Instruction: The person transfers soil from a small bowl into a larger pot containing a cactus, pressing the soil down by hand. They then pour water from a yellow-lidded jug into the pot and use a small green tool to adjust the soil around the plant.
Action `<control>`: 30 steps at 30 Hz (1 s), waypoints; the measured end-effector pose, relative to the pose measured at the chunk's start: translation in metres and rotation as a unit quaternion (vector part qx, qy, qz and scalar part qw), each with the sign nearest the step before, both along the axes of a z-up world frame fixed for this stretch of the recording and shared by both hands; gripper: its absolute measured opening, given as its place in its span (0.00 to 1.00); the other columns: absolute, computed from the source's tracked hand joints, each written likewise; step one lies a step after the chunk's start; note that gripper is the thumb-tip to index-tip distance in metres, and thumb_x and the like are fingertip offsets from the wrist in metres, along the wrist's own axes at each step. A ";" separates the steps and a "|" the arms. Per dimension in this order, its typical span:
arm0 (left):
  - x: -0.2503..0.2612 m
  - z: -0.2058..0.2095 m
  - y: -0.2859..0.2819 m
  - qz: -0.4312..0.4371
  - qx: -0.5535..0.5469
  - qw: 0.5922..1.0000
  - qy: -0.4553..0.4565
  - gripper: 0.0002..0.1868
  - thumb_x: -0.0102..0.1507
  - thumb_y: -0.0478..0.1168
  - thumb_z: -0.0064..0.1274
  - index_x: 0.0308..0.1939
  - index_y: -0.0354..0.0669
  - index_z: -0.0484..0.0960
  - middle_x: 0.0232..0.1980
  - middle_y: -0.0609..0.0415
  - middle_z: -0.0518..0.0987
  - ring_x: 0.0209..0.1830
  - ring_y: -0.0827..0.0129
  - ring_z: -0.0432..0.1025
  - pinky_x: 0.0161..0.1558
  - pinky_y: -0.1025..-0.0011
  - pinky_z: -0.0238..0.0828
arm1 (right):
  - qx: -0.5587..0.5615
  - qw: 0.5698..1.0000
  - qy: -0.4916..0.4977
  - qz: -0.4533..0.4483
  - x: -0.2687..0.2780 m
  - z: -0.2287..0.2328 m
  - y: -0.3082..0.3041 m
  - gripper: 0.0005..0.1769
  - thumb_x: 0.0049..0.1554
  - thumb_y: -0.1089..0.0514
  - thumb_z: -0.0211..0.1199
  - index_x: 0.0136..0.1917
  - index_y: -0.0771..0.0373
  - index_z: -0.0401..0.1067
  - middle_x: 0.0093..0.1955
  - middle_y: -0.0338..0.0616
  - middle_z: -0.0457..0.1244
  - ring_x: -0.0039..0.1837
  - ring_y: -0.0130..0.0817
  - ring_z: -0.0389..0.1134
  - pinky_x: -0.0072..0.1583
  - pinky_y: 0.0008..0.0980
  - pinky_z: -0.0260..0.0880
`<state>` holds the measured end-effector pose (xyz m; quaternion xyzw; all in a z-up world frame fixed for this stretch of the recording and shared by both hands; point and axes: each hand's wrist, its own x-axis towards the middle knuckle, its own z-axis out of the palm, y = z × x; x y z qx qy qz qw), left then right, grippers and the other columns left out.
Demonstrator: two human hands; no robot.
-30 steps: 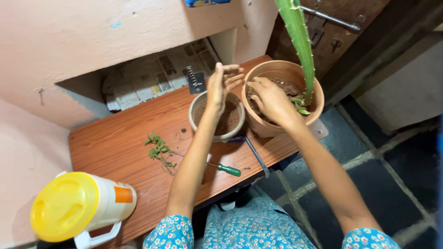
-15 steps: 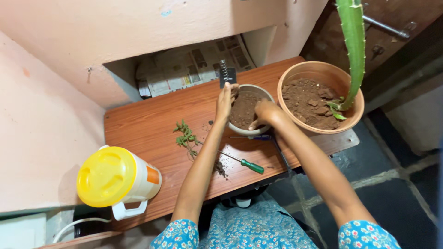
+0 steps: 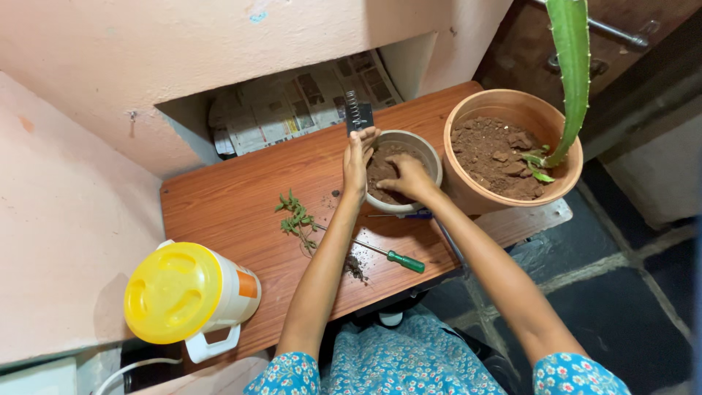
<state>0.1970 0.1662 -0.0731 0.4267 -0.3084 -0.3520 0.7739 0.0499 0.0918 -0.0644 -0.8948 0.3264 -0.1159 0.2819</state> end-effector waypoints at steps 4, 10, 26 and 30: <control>0.005 -0.006 -0.002 -0.010 0.002 1.000 0.003 0.37 0.74 0.63 0.25 0.65 0.34 0.73 0.66 0.40 0.76 0.71 0.57 0.68 0.74 0.58 0.57 | -0.046 0.987 -0.151 -0.034 0.003 0.006 -0.007 0.20 0.56 0.55 0.68 0.61 0.61 0.77 0.63 0.54 0.69 0.65 0.50 0.69 0.66 0.42 0.68; 0.004 -0.007 0.001 0.014 -0.041 0.999 0.004 0.35 0.76 0.61 0.26 0.65 0.33 0.72 0.67 0.39 0.76 0.72 0.56 0.68 0.75 0.58 0.56 | -0.109 0.988 -0.114 0.002 0.029 -0.020 -0.004 0.25 0.61 0.57 0.61 0.67 0.72 0.64 0.65 0.66 0.59 0.66 0.63 0.59 0.68 0.52 0.59; -0.006 -0.005 -0.004 0.062 -0.046 0.996 -0.036 0.34 0.76 0.59 0.29 0.61 0.31 0.75 0.62 0.39 0.79 0.66 0.56 0.72 0.72 0.60 0.63 | -0.079 0.989 -0.002 0.127 0.024 0.022 0.032 0.20 0.58 0.50 0.57 0.60 0.61 0.70 0.63 0.55 0.62 0.63 0.60 0.60 0.63 0.58 0.62; -0.011 0.000 -0.001 0.078 -0.033 0.995 -0.046 0.33 0.76 0.58 0.30 0.60 0.31 0.76 0.61 0.40 0.79 0.64 0.57 0.73 0.70 0.61 0.65 | -0.111 0.983 -0.042 0.142 0.025 0.005 0.027 0.20 0.57 0.50 0.59 0.58 0.63 0.73 0.58 0.63 0.65 0.58 0.62 0.66 0.60 0.56 0.67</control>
